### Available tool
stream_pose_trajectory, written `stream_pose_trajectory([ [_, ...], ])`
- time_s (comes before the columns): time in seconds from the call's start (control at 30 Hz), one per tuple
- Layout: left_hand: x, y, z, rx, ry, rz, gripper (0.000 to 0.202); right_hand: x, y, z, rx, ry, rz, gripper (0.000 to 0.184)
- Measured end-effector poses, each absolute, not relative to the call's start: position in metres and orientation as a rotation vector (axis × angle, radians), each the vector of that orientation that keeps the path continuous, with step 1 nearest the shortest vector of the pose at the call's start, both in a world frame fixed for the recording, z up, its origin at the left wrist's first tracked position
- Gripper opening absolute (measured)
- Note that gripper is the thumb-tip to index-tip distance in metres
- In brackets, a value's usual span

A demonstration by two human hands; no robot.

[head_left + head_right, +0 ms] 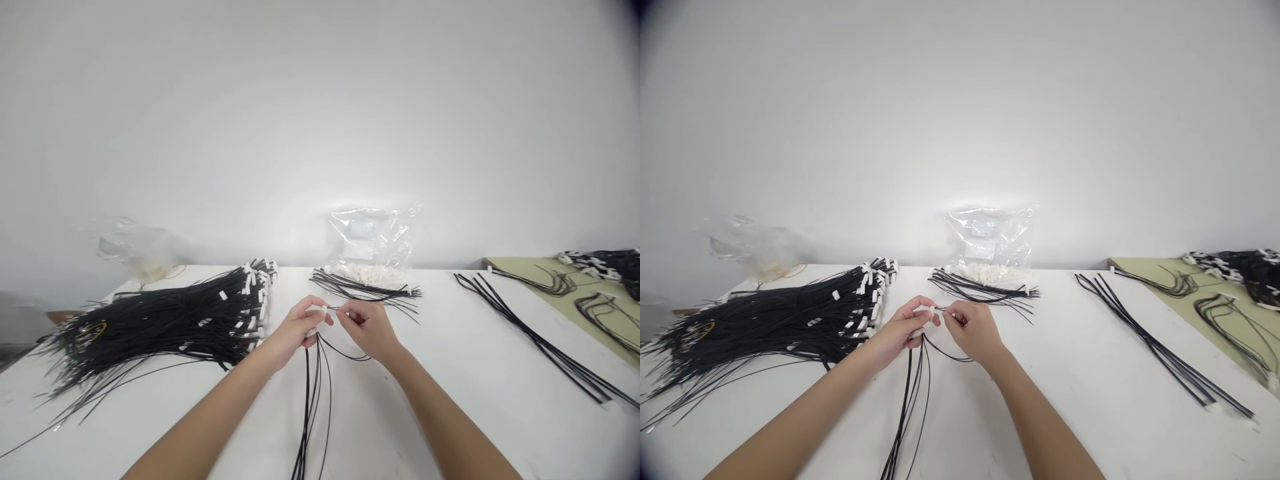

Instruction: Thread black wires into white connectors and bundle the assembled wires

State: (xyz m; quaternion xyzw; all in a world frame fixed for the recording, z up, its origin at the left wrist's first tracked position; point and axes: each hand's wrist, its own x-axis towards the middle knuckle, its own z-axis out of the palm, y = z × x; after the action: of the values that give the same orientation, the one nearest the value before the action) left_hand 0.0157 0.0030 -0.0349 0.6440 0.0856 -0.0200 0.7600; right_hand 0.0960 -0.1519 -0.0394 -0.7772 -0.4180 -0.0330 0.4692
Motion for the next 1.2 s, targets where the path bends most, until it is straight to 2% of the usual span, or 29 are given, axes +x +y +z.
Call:
stream_pose_trajectory([
  [1.2,0.0170,0.0030,-0.0383,1.407,0.233,-0.040,0.030,0.0950,-0.1477,-0.0463,-1.977,-1.076,-0.139,0.020],
])
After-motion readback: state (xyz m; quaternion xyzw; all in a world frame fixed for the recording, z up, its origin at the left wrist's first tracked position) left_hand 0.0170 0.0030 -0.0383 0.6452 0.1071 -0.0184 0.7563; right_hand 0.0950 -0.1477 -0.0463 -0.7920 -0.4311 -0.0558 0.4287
